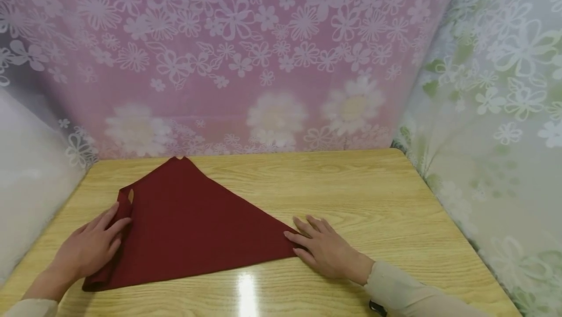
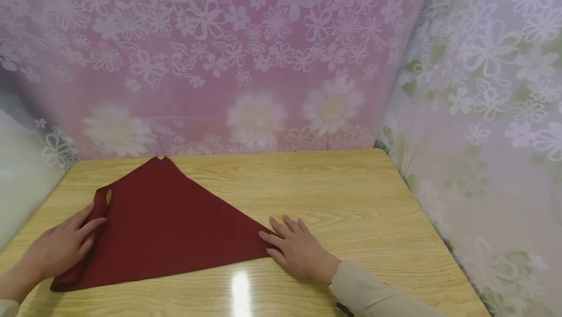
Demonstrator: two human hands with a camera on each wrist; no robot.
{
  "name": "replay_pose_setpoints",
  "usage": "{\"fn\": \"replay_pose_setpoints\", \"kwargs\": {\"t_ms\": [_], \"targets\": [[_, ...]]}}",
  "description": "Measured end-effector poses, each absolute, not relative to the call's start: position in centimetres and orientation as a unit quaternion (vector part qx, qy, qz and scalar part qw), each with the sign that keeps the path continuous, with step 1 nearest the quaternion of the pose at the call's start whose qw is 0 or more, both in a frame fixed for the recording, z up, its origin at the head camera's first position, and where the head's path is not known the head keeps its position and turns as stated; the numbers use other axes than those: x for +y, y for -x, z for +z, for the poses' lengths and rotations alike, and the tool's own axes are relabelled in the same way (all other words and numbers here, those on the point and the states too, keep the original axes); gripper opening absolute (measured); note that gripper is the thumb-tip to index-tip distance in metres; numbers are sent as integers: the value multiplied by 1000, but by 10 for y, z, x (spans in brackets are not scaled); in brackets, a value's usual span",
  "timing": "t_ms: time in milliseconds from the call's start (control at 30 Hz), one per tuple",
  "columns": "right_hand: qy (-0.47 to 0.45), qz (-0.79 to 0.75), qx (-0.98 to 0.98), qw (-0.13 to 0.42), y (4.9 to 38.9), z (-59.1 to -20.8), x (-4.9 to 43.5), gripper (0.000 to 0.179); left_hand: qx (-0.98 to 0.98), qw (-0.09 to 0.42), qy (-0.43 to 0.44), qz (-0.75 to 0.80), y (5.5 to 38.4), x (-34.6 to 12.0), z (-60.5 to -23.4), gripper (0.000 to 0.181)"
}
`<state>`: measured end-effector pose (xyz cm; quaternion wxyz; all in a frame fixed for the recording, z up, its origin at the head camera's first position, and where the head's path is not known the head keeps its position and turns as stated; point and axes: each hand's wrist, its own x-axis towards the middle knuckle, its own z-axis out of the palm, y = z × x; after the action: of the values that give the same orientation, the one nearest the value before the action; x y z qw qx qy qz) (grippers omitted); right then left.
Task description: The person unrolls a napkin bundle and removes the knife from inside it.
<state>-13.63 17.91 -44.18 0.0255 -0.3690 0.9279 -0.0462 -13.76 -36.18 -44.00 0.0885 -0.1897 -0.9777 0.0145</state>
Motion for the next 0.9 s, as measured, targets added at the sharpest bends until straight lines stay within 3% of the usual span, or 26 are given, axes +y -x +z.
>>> {"fn": "replay_pose_setpoints", "kwargs": {"t_ms": [300, 667, 900], "targets": [[365, -43, 929, 34, 136, -441, 179, 47, -977, 95, 191, 31, 129, -364, -449, 54], [363, -42, 930, 23, 136, -442, 178, 46, -983, 27, 178, 27, 131, -365, -445, 56], [364, -48, 930, 26, 135, -441, 177, 46, -985, 13, 173, 10, 131, -366, -446, 55]]}}
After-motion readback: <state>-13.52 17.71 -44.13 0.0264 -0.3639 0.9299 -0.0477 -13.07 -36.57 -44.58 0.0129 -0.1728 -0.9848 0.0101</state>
